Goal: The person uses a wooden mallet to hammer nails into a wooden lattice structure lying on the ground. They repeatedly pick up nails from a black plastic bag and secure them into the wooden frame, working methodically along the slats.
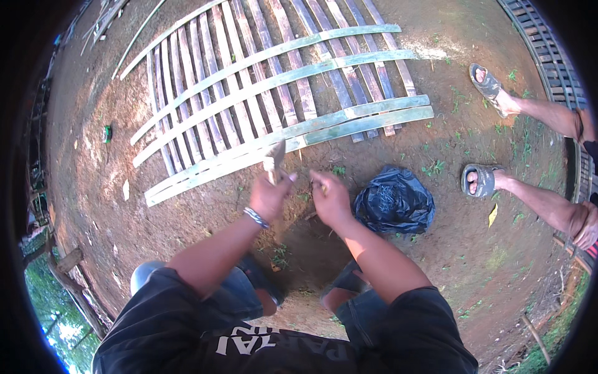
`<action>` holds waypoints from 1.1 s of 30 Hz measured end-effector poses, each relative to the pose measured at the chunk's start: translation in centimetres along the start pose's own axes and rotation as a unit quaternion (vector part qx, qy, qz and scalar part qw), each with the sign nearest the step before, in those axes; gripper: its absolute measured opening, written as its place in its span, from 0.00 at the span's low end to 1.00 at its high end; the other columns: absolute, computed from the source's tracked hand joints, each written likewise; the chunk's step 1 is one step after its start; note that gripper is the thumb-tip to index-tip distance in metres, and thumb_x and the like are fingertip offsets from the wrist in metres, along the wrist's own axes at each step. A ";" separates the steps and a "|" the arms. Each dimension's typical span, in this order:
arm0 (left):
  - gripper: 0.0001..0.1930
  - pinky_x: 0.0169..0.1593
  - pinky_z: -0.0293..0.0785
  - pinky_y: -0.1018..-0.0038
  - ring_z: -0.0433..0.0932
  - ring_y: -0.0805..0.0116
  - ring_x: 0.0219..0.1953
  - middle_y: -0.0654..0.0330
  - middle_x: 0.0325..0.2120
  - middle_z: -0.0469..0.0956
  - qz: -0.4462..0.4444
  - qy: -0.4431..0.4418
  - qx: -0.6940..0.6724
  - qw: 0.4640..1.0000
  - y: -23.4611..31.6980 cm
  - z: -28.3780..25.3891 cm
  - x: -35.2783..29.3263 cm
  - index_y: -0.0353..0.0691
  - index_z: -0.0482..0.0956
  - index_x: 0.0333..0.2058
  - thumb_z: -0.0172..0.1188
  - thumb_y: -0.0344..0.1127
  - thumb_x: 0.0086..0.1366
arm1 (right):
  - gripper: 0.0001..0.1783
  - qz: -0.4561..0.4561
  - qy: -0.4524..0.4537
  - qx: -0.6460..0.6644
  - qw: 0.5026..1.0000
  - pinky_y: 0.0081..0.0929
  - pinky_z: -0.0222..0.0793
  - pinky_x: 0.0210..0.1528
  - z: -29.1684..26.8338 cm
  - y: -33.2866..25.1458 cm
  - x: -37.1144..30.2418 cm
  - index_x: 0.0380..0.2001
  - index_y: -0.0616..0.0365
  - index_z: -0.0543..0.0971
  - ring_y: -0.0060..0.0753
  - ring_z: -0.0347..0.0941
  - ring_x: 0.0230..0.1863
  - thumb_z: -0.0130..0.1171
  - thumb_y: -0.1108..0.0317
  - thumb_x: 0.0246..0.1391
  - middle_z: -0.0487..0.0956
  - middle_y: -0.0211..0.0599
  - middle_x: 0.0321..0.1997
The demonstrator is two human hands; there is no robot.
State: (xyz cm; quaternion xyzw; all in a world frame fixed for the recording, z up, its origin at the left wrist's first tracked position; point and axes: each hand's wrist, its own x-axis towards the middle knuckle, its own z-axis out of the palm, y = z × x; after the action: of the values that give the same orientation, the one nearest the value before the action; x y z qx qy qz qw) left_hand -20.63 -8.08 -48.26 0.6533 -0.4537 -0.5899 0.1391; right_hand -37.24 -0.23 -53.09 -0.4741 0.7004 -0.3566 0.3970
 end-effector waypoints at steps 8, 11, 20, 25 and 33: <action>0.06 0.32 0.76 0.74 0.79 0.73 0.27 0.60 0.25 0.82 -0.037 -0.124 -0.151 0.980 -4.0 3.7 -5.4 0.37 0.76 0.32 0.67 0.28 0.65 | 0.33 0.079 -0.084 0.042 0.993 0.35 0.67 0.68 -2.2 -1.7 -9.4 0.67 0.59 0.74 0.48 0.75 0.65 0.52 0.80 0.56 0.78 0.53 0.62; 0.06 0.34 0.77 0.73 0.80 0.72 0.27 0.61 0.26 0.82 -0.037 -0.177 -0.061 0.982 -4.7 3.4 -6.4 0.37 0.76 0.33 0.66 0.27 0.63 | 0.34 0.049 -0.068 0.052 0.995 0.38 0.66 0.70 -2.0 -1.8 -10.9 0.67 0.60 0.74 0.55 0.73 0.67 0.52 0.80 0.53 0.75 0.57 0.66; 0.05 0.36 0.80 0.70 0.85 0.70 0.31 0.59 0.27 0.83 -0.039 -0.140 0.009 0.989 0.3 3.6 -10.1 0.37 0.76 0.35 0.64 0.27 0.61 | 0.44 0.103 -0.068 0.210 0.970 0.30 0.67 0.67 -4.3 -7.9 -13.8 0.78 0.55 0.57 0.36 0.72 0.66 0.51 0.84 0.58 0.74 0.45 0.69; 0.06 0.39 0.86 0.72 0.86 0.67 0.33 0.56 0.31 0.84 -0.035 -0.160 -0.137 0.977 6.1 2.7 -10.9 0.35 0.79 0.38 0.63 0.26 0.63 | 0.38 0.190 -0.133 0.362 0.903 0.34 0.73 0.60 -6.3 -9.8 -16.1 0.75 0.57 0.57 0.35 0.75 0.60 0.52 0.82 0.64 0.75 0.42 0.65; 0.14 0.38 0.81 0.72 0.86 0.70 0.29 0.55 0.32 0.87 -0.042 -0.159 -0.286 0.944 5.3 6.0 -7.6 0.37 0.85 0.40 0.68 0.40 0.60 | 0.16 0.290 -0.189 0.427 0.835 0.40 0.83 0.44 -6.5 -11.4 -15.0 0.55 0.58 0.71 0.40 0.84 0.42 0.59 0.71 0.66 0.82 0.44 0.47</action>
State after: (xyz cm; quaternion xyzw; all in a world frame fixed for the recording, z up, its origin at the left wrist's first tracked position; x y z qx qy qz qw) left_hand -27.50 -3.12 -41.14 0.5022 -0.2542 -0.7965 0.2207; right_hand -35.20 11.36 -37.05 -0.0905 0.4953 -0.3921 0.7699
